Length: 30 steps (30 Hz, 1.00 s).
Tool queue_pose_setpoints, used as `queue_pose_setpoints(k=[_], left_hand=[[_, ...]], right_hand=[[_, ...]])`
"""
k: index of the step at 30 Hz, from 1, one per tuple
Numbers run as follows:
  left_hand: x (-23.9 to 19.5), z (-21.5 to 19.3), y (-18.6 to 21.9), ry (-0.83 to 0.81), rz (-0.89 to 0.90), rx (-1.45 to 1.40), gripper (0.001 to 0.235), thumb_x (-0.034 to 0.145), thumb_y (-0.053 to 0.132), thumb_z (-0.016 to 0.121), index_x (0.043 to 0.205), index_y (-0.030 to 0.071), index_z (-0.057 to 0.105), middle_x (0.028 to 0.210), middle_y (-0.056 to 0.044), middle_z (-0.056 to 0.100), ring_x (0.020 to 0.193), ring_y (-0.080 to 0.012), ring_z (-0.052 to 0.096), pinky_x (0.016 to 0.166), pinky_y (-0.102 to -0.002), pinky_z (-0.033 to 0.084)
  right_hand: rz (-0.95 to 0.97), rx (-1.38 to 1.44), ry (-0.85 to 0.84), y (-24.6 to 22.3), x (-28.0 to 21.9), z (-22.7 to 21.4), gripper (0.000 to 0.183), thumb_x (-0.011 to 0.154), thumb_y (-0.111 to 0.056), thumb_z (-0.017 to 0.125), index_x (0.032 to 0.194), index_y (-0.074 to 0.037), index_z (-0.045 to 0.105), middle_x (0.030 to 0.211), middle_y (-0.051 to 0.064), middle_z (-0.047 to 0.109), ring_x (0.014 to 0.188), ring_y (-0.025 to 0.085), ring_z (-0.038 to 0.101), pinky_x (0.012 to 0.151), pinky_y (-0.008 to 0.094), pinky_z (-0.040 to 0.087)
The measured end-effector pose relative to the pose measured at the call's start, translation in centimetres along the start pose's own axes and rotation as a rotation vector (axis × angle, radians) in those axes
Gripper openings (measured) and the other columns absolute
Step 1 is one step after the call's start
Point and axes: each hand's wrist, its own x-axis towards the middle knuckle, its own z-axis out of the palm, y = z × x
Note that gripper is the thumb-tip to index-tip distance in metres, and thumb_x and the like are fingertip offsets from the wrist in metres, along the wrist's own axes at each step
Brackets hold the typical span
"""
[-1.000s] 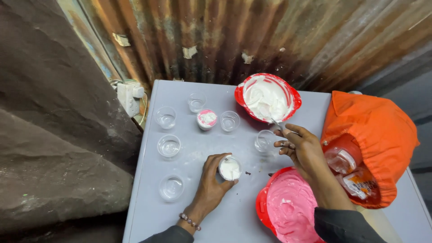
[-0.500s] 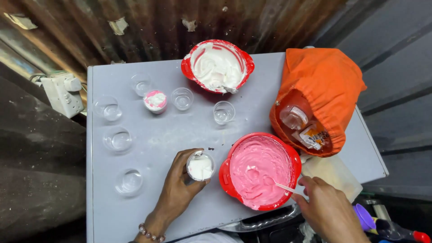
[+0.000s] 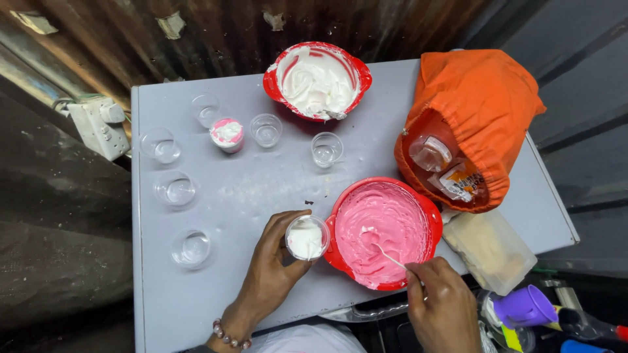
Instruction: Filling small plastic cups with white and pink cream using spoons
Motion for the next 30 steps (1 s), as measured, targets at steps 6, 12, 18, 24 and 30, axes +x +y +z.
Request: queue_pose_setpoints(k=[6,12,18,24,30], left_hand=[[-0.4,-0.1,0.3,-0.011,0.061,0.09,0.062,0.091,0.012,0.088,0.151,0.015,0.069,0.148,-0.006,0.067,0.136,-0.0214,0.071,0.098,-0.033,0.065],[-0.2,0.1,0.2,-0.032,0.125,0.11,0.062,0.093,0.012,0.088,0.151,0.014,0.068,0.147,-0.007,0.068,0.138,-0.0232,0.07,0.105,-0.034,0.063],[0.0,-0.1,0.4,-0.016,0.119,0.121,0.061,0.091,0.011,0.088,0.15,0.013,0.069,0.144,-0.006,0.069,0.134,-0.0219,0.072,0.102,-0.033,0.062],[0.6,-0.3,0.1,-0.009,0.137,0.122,0.063,0.09,0.012,0.089,0.149,0.013,0.068,0.149,-0.007,0.068,0.139,-0.023,0.07,0.106,-0.035,0.063],[0.9,0.3,1.3,-0.045,0.121,0.158,0.066,0.087,0.017,0.091,0.149,0.013,0.068,0.145,-0.005,0.066,0.134,-0.0207,0.07,0.101,-0.033,0.063]], right_hand=[[-0.042,0.035,-0.132,0.4,-1.5,2.7,0.025,0.1,-0.023,0.069,0.117,-0.018,0.086,0.105,0.007,0.074,0.099,0.034,0.076,0.092,0.049,0.058],[0.095,0.192,-0.222,-1.7,-1.3,2.2,0.022,0.099,-0.026,0.069,0.109,-0.021,0.088,0.098,0.003,0.076,0.095,0.029,0.078,0.087,0.045,0.056],[0.276,0.509,-0.213,-2.0,-0.3,1.1,0.024,0.097,-0.021,0.077,0.107,-0.009,0.095,0.099,0.002,0.091,0.097,0.016,0.081,0.093,0.032,0.057],[0.27,0.575,-0.049,-1.9,0.6,-1.3,0.02,0.1,-0.013,0.076,0.109,-0.003,0.092,0.102,0.007,0.083,0.098,0.018,0.076,0.095,0.03,0.053],[0.076,0.551,0.149,-5.4,1.1,-4.2,0.017,0.105,-0.01,0.072,0.112,-0.002,0.085,0.105,0.007,0.074,0.096,0.016,0.067,0.082,0.027,0.047]])
